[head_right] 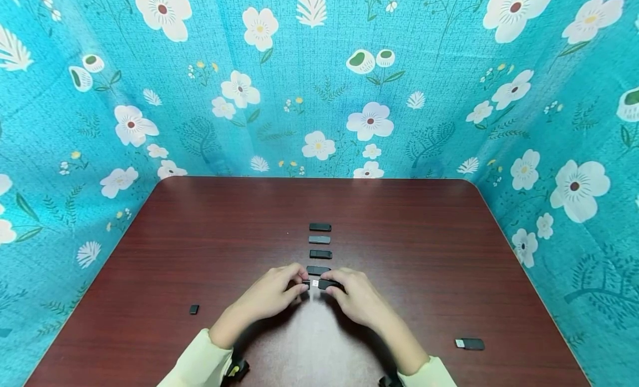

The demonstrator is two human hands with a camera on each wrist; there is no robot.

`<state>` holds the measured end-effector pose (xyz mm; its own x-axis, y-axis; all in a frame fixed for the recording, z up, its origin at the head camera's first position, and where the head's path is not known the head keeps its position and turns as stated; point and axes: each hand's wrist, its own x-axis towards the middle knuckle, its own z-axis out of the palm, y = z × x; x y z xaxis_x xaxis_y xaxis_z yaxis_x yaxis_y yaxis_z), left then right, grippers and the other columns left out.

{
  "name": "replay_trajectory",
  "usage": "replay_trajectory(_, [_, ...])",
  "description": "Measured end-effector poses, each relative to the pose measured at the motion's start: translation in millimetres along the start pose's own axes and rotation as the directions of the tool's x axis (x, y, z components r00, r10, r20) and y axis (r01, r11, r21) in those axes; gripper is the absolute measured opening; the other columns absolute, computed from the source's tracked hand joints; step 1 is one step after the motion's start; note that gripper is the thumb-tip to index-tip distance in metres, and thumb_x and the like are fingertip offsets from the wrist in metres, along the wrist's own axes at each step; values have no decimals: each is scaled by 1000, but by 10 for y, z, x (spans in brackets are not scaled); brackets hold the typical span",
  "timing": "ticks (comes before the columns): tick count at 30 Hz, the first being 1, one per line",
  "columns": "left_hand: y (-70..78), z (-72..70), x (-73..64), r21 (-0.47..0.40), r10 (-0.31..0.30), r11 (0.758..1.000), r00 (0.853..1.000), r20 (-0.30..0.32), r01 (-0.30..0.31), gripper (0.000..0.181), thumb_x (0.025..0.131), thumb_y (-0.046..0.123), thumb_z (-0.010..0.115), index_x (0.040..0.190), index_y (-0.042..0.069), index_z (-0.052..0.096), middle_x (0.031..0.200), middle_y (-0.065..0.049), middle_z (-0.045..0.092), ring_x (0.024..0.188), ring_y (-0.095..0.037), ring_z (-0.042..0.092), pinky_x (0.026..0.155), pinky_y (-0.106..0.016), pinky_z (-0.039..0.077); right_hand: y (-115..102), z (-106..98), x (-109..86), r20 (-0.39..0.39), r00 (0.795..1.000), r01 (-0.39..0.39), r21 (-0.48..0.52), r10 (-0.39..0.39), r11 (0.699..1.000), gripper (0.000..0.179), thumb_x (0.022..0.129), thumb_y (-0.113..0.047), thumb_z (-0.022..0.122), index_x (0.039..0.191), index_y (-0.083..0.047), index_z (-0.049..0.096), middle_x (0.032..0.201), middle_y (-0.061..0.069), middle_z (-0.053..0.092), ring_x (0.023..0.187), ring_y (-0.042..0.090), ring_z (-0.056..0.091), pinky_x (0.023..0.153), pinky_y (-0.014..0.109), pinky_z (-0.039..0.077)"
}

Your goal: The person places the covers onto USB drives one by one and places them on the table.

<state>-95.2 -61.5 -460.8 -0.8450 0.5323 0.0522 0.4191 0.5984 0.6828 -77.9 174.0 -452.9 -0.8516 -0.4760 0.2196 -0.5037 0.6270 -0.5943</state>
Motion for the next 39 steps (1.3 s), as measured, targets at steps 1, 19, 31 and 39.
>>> replay_trajectory(1, [1,3,-1,-3,2,1000,1000,2,-2,9,101,19,65,108,17,61,88,10,66,69,4,57,69,-23,48,-4,1,0,1,1000,2,0,-2,1000,25,92,-6,72,116,-11,72,112,1,74,106,21,70,88,42,56])
replay_trajectory(19, [27,26,11,-45,46,998,999,-4,-46,9,100,18,65,108,16,61,90,4,70,67,5,59,70,-22,50,-29,-1,-3,12,1000,2,5,-3,1000,24,92,-4,71,116,-10,72,112,3,74,106,22,69,88,42,56])
replay_trajectory(31, [56,10,5,-2,80,997,997,-23,-80,11,99,19,66,107,16,59,83,12,60,71,-2,52,69,-23,45,-33,-4,13,6,999,50,6,-50,999,23,91,-4,72,114,-10,73,111,3,74,102,20,70,85,40,56])
replay_trajectory(39, [59,-6,15,-73,82,994,997,-14,-83,9,99,16,66,105,14,60,86,8,70,77,0,60,74,-24,49,-81,-10,42,26,999,29,66,-31,997,22,93,-5,71,115,-7,72,97,-1,73,81,6,67,74,30,56])
